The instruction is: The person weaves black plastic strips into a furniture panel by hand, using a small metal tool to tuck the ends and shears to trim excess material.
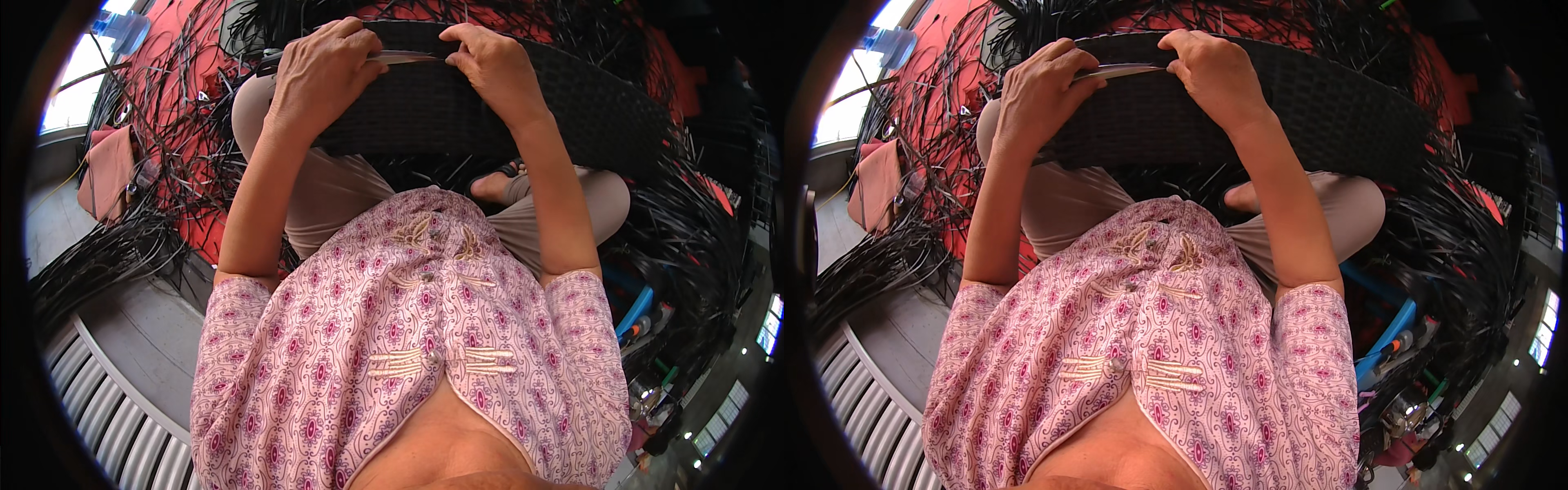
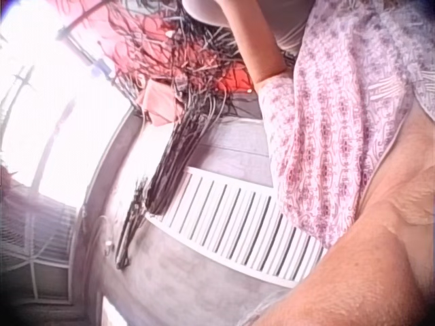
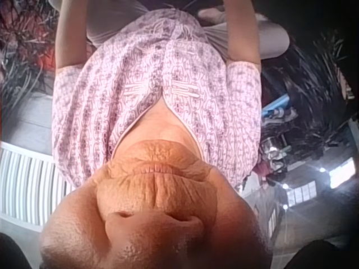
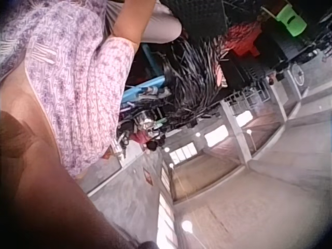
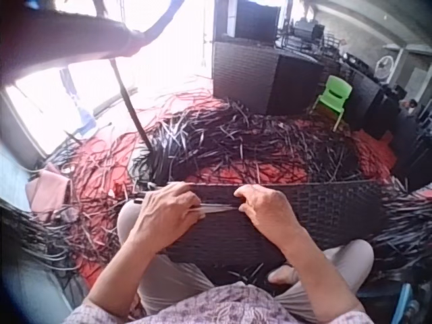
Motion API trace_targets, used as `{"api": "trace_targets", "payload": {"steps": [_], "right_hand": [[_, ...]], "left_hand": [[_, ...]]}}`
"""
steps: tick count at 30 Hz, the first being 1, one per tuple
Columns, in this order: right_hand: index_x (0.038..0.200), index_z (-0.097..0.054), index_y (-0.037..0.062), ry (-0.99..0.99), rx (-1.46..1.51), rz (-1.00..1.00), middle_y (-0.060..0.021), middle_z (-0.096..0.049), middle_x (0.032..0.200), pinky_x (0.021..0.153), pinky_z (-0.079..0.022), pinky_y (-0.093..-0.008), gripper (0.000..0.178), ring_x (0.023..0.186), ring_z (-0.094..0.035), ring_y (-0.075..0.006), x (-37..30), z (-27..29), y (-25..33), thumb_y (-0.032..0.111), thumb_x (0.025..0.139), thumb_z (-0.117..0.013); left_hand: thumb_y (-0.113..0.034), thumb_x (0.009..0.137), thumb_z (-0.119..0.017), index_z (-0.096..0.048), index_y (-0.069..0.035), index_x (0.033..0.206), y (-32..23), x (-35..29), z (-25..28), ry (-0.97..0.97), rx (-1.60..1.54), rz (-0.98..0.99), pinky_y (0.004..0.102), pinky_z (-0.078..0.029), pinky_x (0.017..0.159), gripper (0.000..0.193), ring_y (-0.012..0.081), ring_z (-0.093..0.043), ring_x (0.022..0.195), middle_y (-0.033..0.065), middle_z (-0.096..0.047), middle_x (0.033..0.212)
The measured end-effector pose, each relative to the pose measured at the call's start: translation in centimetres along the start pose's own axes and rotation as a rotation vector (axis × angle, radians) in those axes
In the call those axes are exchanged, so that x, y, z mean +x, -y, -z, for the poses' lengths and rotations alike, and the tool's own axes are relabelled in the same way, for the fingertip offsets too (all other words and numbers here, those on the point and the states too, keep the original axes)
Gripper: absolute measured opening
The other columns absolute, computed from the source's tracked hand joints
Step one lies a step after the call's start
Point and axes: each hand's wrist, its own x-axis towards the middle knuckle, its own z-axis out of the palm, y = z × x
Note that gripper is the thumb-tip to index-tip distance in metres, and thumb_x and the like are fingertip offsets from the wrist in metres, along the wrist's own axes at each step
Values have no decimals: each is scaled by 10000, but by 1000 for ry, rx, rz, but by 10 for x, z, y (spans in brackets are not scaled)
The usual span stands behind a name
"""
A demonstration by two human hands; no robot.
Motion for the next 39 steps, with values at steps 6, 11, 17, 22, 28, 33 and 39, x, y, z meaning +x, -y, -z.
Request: {"api": "trace_targets", "payload": {"steps": [6, 11, 17, 22, 28, 33, 39], "right_hand": [[1066, -760, 158, -22, -189, 251, -43, -627, 822, 705, -593, -359, 168, 755, -702, -221, -1, 1, -8, 140, 899, -747], [1024, -752, 154, -129, -192, 344, -34, -596, 801, 695, -582, -373, 128, 762, -689, -220, 5, -5, -8, 142, 896, -749], [1002, -738, 105, -136, 381, 204, -29, -727, 879, 762, -591, -304, 90, 870, -727, -177, 8, -8, 3, 131, 919, -762], [1168, -701, 42, -235, 1010, -66, -26, -729, 968, 826, -575, -239, 199, 898, -693, -107, 18, 8, 14, 119, 988, -733], [1149, -680, 23, -200, 1095, -286, -14, -690, 893, 768, -564, -249, 163, 822, -664, -94, 20, -12, 19, 49, 992, -711], [1329, -658, 21, -108, 1022, -128, -36, -732, 943, 816, -566, -217, 369, 860, -703, -104, 6, -29, 14, 143, 989, -736], [1273, -649, -34, -126, 1116, -159, -76, -735, 934, 789, -587, -249, 342, 842, -727, -140, -4, -19, 13, 158, 1001, -726]], "left_hand": [[-293, 851, -794, -717, -100, 974, -9, -7, -7, -58, 14, 27, 401, -523, 745, 241, 265, -672, 863, 40, -626, 891], [-281, 858, -792, -716, -98, 972, -10, -15, -5, -64, 22, 56, 401, -530, 753, 229, 264, -674, 881, 39, -632, 900], [-254, 856, -802, -723, -92, 974, -3, -31, 15, -50, 34, 127, 403, -545, 732, 215, 267, -685, 862, 42, -637, 897], [-232, 858, -802, -723, -79, 997, 13, -43, 30, -46, 66, 151, 401, -546, 719, 222, 277, -689, 843, 52, -641, 909], [-226, 868, -792, -708, -74, 986, 4, -30, 31, -5, 149, 90, 424, -532, 706, 210, 293, -682, 836, 60, -624, 908], [-230, 873, -790, -707, -64, 967, 3, -25, 33, 6, 121, 135, 413, -531, 720, 208, 296, -678, 826, 65, -622, 891], [-212, 844, -824, -734, -44, 998, 37, -27, 16, 49, -184, 216, 366, -529, 721, 245, 245, -674, 790, 54, -637, 891]]}}
